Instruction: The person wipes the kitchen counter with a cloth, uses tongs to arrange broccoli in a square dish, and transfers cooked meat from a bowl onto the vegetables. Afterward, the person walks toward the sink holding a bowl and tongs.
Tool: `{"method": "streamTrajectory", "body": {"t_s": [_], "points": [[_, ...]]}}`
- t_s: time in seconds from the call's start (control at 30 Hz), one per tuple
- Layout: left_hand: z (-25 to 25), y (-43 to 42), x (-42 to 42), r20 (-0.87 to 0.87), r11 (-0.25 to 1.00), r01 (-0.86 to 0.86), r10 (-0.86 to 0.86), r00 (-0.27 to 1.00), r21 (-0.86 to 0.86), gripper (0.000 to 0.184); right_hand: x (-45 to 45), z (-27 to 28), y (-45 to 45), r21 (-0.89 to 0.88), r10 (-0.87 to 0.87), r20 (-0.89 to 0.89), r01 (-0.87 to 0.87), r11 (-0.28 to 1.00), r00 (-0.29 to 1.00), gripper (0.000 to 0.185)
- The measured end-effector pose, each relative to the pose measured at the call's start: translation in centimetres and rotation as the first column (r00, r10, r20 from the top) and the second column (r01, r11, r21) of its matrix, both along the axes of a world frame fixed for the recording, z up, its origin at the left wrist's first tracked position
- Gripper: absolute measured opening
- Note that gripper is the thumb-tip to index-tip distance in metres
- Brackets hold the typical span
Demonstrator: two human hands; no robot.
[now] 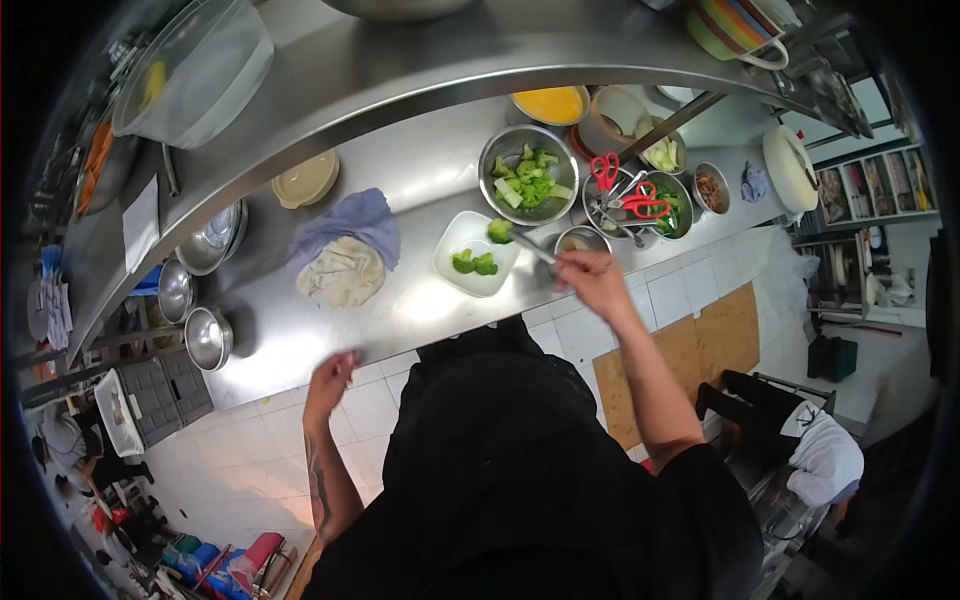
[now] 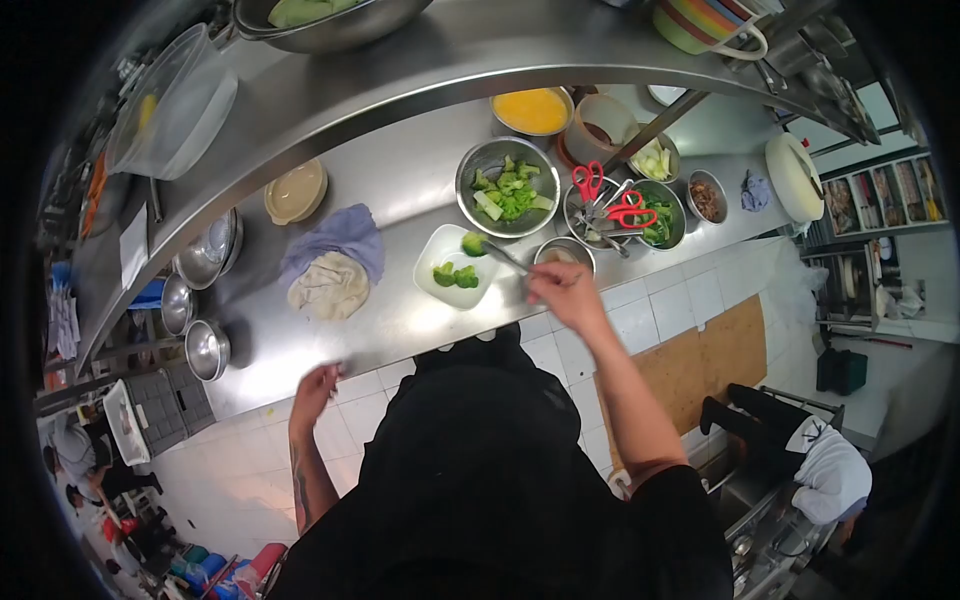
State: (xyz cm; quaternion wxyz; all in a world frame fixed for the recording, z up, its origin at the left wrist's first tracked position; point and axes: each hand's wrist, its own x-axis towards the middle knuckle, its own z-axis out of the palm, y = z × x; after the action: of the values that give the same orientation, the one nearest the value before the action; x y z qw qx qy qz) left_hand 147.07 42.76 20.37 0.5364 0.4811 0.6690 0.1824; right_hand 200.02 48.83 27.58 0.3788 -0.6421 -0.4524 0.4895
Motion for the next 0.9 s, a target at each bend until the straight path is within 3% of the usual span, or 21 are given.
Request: {"method": "streamTrajectory", "body": {"t_s": [0.07,0.1,0.13,0.2,0.37,0.43,0.47,0.53,0.57,0.63,0.67,0.73,0.77,0.83,0.87,0.9], "points": [[0.8,5.3,1.7,-0.191,0.965,0.123,-0.079,0.978,0.231,0.033,-3.4,-2.0,-0.4,-0.113,-0.077,-0.196,0.055,0.992,0.978,0.020],[0.6,7.8,2.6,-0.204,0.877,0.147,-0.057,0.977,0.457,0.035,-5.0,-2.7,-0.4,-0.216,-0.148,-0.303,0.083,0.973,0.942,0.020],[1.7,9.9,3.8,-0.209,0.884,0.117,-0.023,0.978,0.453,0.040,-6.3,-4.0,-0.3,-0.215,-0.149,-0.305,0.085,0.973,0.941,0.020],[-0.4,13.7,4.2,-0.416,0.732,0.277,0.010,0.909,0.623,0.045,-8.4,-6.6,0.0,-0.287,-0.272,-0.434,0.155,0.945,0.859,0.021],[0.3,15.7,7.2,-0.573,0.735,0.375,0.022,0.820,0.565,0.045,-10.2,-7.1,-0.4,-0.319,-0.322,-0.427,0.193,0.928,0.845,0.023],[-1.0,15.7,7.3,-0.616,0.756,0.397,0.009,0.788,0.520,0.045,-9.2,-4.9,-1.0,-0.296,-0.177,-0.247,0.100,0.950,0.953,0.025],[-1.7,15.7,7.0,-0.584,0.746,0.366,0.038,0.811,0.557,0.042,-8.5,-4.7,-1.4,-0.296,-0.183,-0.244,0.107,0.949,0.952,0.025],[-2.9,15.6,6.5,-0.546,0.733,0.333,0.063,0.835,0.593,0.040,-6.9,-4.1,-2.3,0.030,-0.049,-0.018,0.050,0.998,0.999,0.028],[-3.4,15.5,6.2,-0.519,0.718,0.317,0.071,0.852,0.619,0.038,-5.6,-3.5,-2.4,0.029,-0.051,-0.013,0.051,0.998,0.999,0.028],[-4.1,15.5,5.9,-0.488,0.702,0.295,0.085,0.869,0.648,0.036,-3.1,-1.1,-1.5,0.117,-0.083,0.306,0.049,0.992,0.948,0.031],[-4.4,15.6,5.7,-0.476,0.689,0.293,0.086,0.875,0.663,0.035,-2.2,0.3,-0.5,0.120,-0.082,0.307,0.047,0.992,0.948,0.031],[-4.5,15.5,5.7,-0.465,0.675,0.292,0.086,0.881,0.678,0.034,-0.9,3.0,2.0,0.211,-0.154,0.631,0.023,0.977,0.760,0.029],[-4.4,15.4,5.7,-0.462,0.667,0.295,0.084,0.883,0.684,0.034,-0.6,3.5,3.0,0.212,-0.155,0.631,0.023,0.977,0.760,0.029],[-4.4,15.3,5.8,-0.461,0.658,0.299,0.083,0.883,0.691,0.034,-0.4,3.9,4.8,0.134,-0.002,0.851,-0.214,0.968,0.525,0.020],[-4.4,15.2,5.8,-0.452,0.655,0.293,0.083,0.888,0.696,0.034,-0.2,3.3,5.6,0.137,-0.003,0.850,-0.216,0.967,0.526,0.020],[-4.4,15.1,5.8,-0.442,0.655,0.286,0.083,0.893,0.700,0.035,-0.1,2.3,6.2,0.126,0.012,0.899,-0.286,0.950,0.438,0.018]]}}
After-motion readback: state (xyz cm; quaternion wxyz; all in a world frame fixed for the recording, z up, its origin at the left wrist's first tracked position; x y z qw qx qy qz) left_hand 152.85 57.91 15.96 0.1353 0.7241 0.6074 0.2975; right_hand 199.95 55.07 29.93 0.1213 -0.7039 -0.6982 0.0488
